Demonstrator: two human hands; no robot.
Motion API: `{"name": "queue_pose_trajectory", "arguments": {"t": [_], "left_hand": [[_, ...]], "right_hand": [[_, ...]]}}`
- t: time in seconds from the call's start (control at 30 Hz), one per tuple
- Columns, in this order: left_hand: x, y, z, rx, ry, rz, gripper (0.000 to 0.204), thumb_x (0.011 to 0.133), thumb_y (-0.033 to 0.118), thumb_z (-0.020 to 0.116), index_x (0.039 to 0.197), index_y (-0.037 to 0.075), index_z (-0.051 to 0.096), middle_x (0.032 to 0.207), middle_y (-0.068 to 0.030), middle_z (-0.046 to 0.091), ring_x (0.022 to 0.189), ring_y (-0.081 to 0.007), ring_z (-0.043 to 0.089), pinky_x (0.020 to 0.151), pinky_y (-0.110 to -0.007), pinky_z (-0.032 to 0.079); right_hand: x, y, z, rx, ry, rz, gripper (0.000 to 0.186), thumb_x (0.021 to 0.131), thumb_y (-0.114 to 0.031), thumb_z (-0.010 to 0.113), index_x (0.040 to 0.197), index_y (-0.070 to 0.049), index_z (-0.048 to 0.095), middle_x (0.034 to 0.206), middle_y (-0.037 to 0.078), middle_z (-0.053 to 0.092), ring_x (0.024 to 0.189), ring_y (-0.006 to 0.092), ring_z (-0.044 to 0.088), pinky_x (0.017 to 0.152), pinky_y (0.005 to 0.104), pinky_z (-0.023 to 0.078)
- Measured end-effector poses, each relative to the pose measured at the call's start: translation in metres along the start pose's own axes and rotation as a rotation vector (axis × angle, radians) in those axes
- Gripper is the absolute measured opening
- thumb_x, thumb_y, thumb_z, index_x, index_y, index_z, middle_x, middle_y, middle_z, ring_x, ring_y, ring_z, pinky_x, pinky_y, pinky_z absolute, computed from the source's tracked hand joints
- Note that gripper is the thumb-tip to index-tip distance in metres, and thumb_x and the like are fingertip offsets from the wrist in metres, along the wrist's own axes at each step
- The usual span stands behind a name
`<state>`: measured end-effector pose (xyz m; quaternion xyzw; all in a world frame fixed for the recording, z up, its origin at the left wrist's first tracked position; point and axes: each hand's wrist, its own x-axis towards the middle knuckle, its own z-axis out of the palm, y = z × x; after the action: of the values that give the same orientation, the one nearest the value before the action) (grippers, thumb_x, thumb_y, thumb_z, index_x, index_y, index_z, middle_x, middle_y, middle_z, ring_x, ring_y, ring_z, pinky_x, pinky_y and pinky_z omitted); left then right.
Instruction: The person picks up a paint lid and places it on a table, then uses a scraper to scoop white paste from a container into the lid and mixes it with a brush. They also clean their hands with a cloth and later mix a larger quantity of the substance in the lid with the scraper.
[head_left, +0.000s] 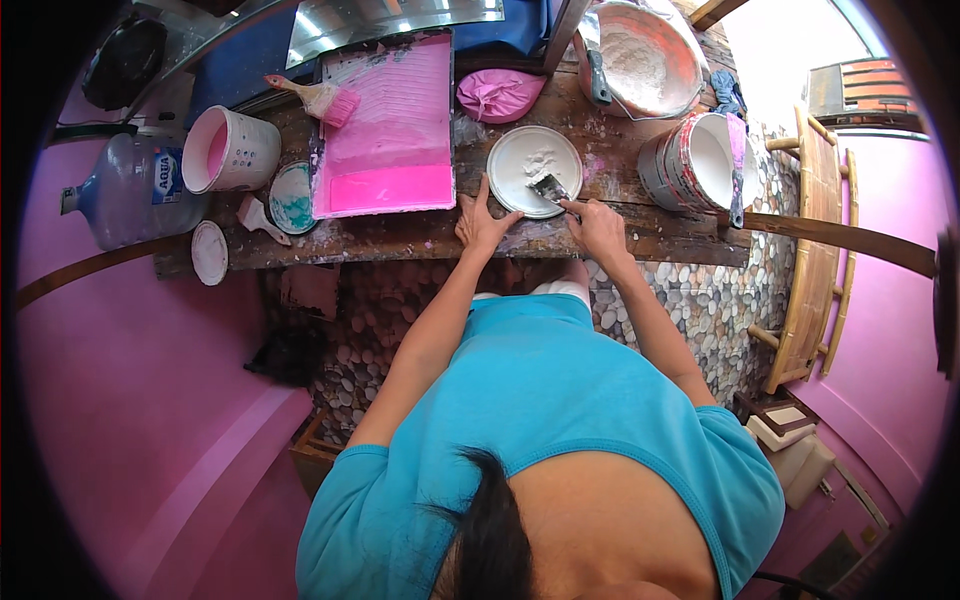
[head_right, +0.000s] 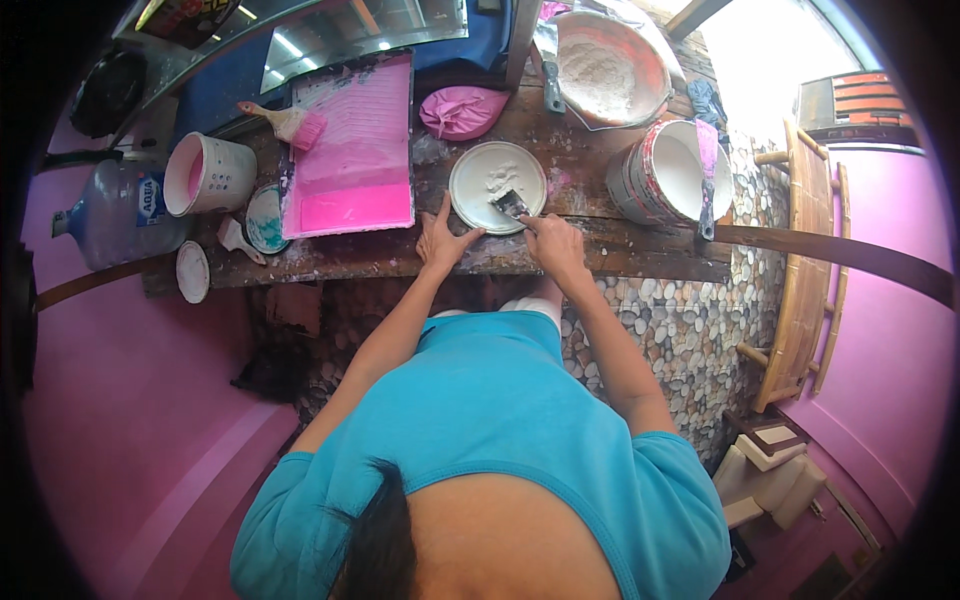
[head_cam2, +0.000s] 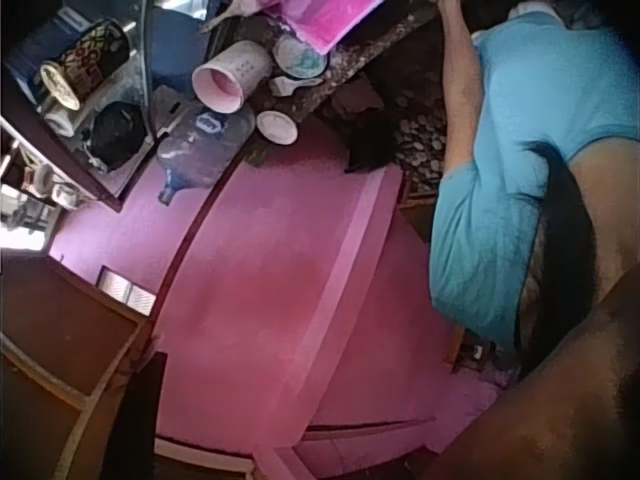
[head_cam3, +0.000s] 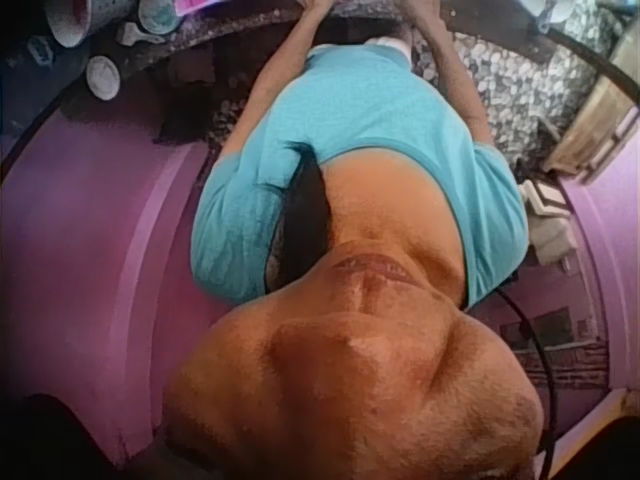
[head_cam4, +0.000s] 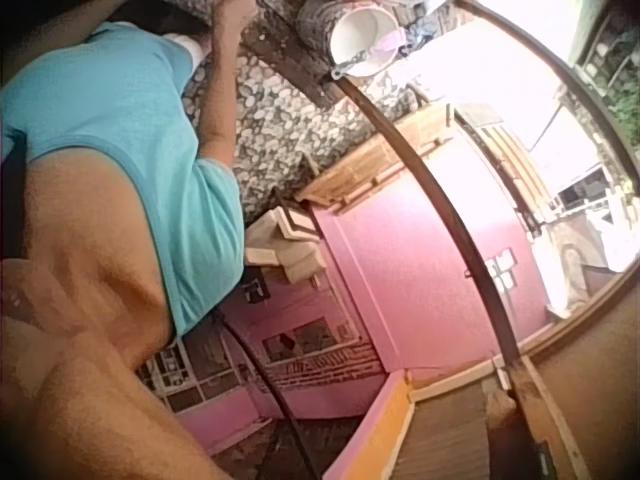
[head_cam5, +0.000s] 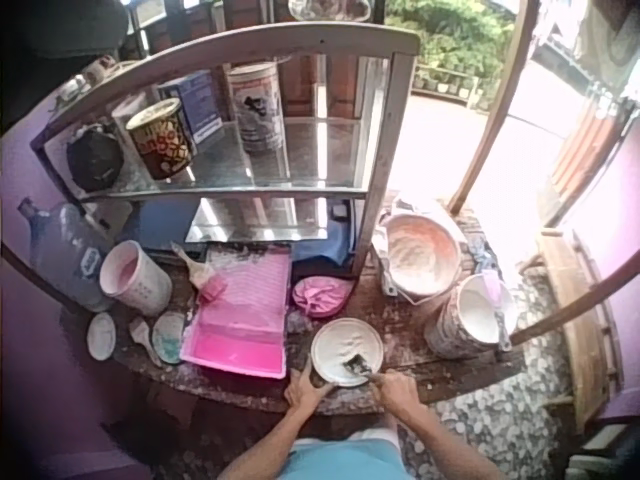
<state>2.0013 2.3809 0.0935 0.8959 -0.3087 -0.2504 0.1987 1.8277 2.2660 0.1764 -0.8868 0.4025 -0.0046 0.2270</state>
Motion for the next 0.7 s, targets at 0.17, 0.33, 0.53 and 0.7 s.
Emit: {"name": "queue_pose_trajectory", "arguments": {"t": [0.17, 0.33, 0.53, 0.7], "left_hand": [[0.001, -0.002, 0.001, -0.017, -0.028, -0.007, 0.104, 0.055, 0.055, 0.081, 0.144, 0.034, 0.030, 0.131, -0.0275, 0.038, 0.104, -0.0433, 0.057, 0.081, -0.046, 0.049], [0.001, 0.002, 0.000, 0.003, -0.009, -0.005, 0.104, 0.055, 0.055, 0.081, 0.144, 0.034, 0.030, 0.132, -0.0283, 0.038, 0.103, -0.0435, 0.057, 0.082, -0.046, 0.049], [0.001, 0.001, -0.002, 0.011, -0.044, -0.031, 0.105, 0.056, 0.059, 0.079, 0.145, 0.034, 0.029, 0.136, -0.0314, 0.034, 0.111, -0.0435, 0.053, 0.087, -0.046, 0.047], [0.000, 0.004, -0.004, -0.032, -0.082, -0.029, 0.106, 0.056, 0.062, 0.076, 0.146, 0.034, 0.027, 0.138, -0.0345, 0.032, 0.119, -0.0437, 0.048, 0.091, -0.046, 0.045]], "right_hand": [[0.010, -0.001, 0.002, 0.034, 0.058, 0.021, 0.028, 0.081, -0.023, 0.062, 0.108, -0.018, 0.069, 0.081, 0.017, 0.064, 0.075, 0.0334, 0.064, 0.068, 0.0457, 0.050], [0.031, -0.002, 0.007, 0.026, 0.075, 0.021, 0.028, 0.080, -0.021, 0.062, 0.106, -0.018, 0.070, 0.083, 0.018, 0.066, 0.076, 0.0341, 0.065, 0.070, 0.0443, 0.051], [0.014, -0.001, -0.020, 0.005, 0.012, 0.007, 0.028, 0.082, -0.026, 0.062, 0.107, -0.019, 0.070, 0.086, 0.019, 0.066, 0.080, 0.0343, 0.064, 0.072, 0.0451, 0.050], [0.000, 0.004, -0.007, -0.038, -0.029, 0.011, 0.028, 0.080, -0.023, 0.062, 0.107, -0.019, 0.070, 0.083, 0.018, 0.066, 0.077, 0.0334, 0.065, 0.069, 0.0447, 0.051]]}}
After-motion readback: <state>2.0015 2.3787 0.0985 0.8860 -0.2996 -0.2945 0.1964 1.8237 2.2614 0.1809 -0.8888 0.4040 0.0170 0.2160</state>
